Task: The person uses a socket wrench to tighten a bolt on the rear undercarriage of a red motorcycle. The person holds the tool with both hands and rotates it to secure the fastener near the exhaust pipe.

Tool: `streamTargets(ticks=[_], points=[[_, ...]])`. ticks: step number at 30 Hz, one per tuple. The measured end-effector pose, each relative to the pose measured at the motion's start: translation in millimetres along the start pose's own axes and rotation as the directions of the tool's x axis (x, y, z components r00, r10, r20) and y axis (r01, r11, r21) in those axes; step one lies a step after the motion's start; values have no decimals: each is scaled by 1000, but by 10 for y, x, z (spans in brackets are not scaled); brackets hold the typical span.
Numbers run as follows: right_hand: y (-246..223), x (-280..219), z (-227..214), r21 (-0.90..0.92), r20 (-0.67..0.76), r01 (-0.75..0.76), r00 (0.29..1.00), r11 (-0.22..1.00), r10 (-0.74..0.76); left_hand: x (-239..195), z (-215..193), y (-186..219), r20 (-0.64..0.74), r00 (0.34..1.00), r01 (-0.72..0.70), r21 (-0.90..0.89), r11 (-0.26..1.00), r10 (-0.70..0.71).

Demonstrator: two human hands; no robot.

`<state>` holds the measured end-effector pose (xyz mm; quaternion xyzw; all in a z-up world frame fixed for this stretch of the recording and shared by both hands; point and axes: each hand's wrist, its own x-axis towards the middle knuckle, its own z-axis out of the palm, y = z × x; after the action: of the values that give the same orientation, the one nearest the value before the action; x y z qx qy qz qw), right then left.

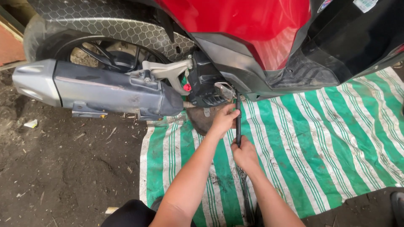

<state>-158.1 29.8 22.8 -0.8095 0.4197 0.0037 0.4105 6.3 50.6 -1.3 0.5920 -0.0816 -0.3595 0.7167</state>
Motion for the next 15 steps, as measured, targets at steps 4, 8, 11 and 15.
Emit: streamTargets(ticks=[4, 8, 11, 15], points=[[309, -51, 460, 309, 66, -69, 997, 949, 51, -41, -392, -327, 5, 995, 101, 1, 995, -101], [316, -81, 878, 471, 133, 13, 987, 882, -85, -90, -802, -438, -95, 991, 102, 125, 987, -90], [-15, -90, 947, 461, 147, 16, 985, 887, -94, -268, -932, -121, -187, 982, 51, 155, 987, -21], [81, -38, 1255, 449, 110, -2, 993, 893, -53, -183, -1008, -252, -265, 963, 66, 393, 917, 45]])
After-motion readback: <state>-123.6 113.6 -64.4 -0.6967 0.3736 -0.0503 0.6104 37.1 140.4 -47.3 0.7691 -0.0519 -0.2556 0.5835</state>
